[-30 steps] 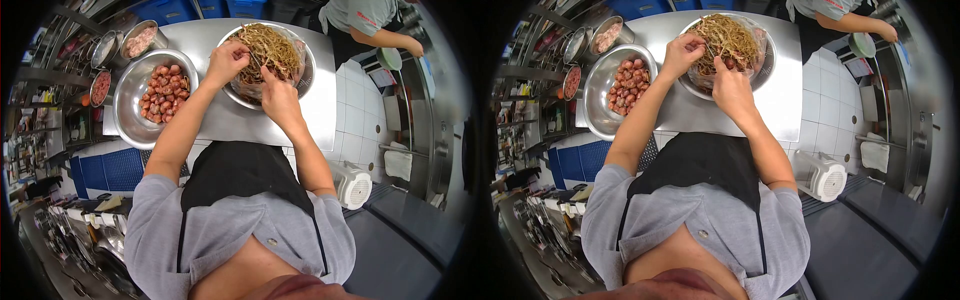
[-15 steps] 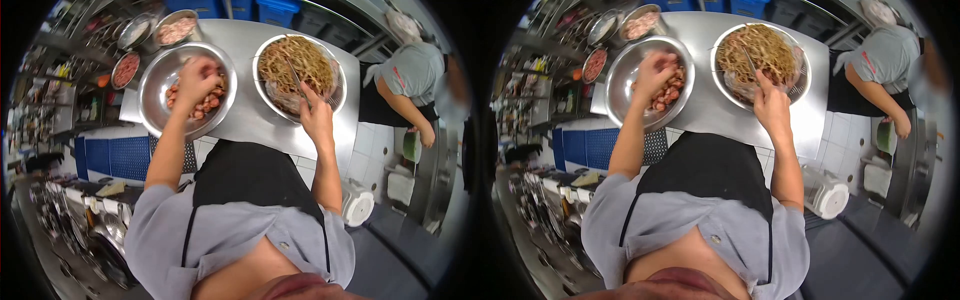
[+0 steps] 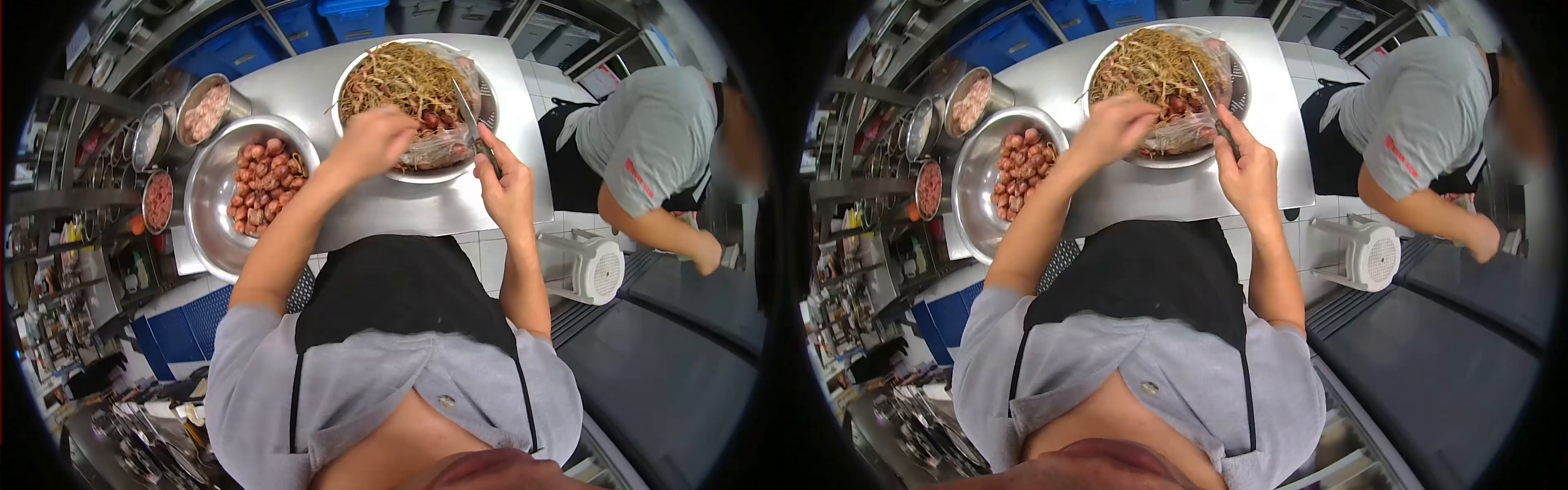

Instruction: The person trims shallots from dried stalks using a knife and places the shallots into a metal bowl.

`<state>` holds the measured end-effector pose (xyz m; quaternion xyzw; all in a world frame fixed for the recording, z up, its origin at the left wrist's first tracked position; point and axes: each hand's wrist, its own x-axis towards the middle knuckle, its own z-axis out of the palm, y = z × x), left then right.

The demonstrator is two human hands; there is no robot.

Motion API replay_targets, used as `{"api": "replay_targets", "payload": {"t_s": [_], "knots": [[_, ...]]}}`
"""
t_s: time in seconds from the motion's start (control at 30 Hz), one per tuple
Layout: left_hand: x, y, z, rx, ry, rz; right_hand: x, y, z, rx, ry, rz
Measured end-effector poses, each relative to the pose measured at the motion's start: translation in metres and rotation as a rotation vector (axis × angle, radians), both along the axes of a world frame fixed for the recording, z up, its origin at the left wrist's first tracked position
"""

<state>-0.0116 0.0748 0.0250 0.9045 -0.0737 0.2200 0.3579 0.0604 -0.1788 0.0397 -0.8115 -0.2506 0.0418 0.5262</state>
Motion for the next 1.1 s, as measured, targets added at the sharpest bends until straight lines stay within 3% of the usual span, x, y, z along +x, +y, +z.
{"api": "replay_targets", "payload": {"t_s": [0.03,0.1,0.3,0.47,0.6,0.7,0.73,0.83,1.0,1.1], "knots": [[0.023,-0.009,-0.014,0.107,-0.027,-0.066,-0.002,-0.004,0.000,-0.007,0.001,-0.019],[0.054,-0.022,-0.021,0.270,0.050,0.023,-0.006,-0.014,0.003,-0.031,0.033,-0.051],[0.090,-0.029,-0.002,0.430,0.079,0.105,-0.024,-0.034,-0.009,0.031,0.066,-0.141],[0.105,-0.025,-0.015,0.505,0.036,0.175,-0.033,-0.031,-0.006,0.024,0.087,-0.132],[0.085,-0.015,-0.004,0.252,-0.127,0.183,-0.036,-0.029,-0.004,0.032,0.085,-0.148],[0.074,0.010,0.008,-0.120,-0.078,0.150,-0.033,-0.020,-0.005,0.041,0.083,-0.133],[0.067,0.015,0.018,-0.392,0.012,0.104,-0.031,-0.013,-0.007,0.057,0.060,-0.113],[0.073,0.056,-0.012,-0.555,0.118,0.109,-0.022,0.029,-0.008,0.029,-0.010,-0.049],[0.066,0.061,-0.024,-0.495,0.115,0.153,-0.005,0.068,-0.012,-0.118,-0.090,-0.027],[0.058,0.055,-0.018,-0.503,0.036,0.161,-0.015,0.072,-0.003,-0.027,-0.218,-0.052]]}}
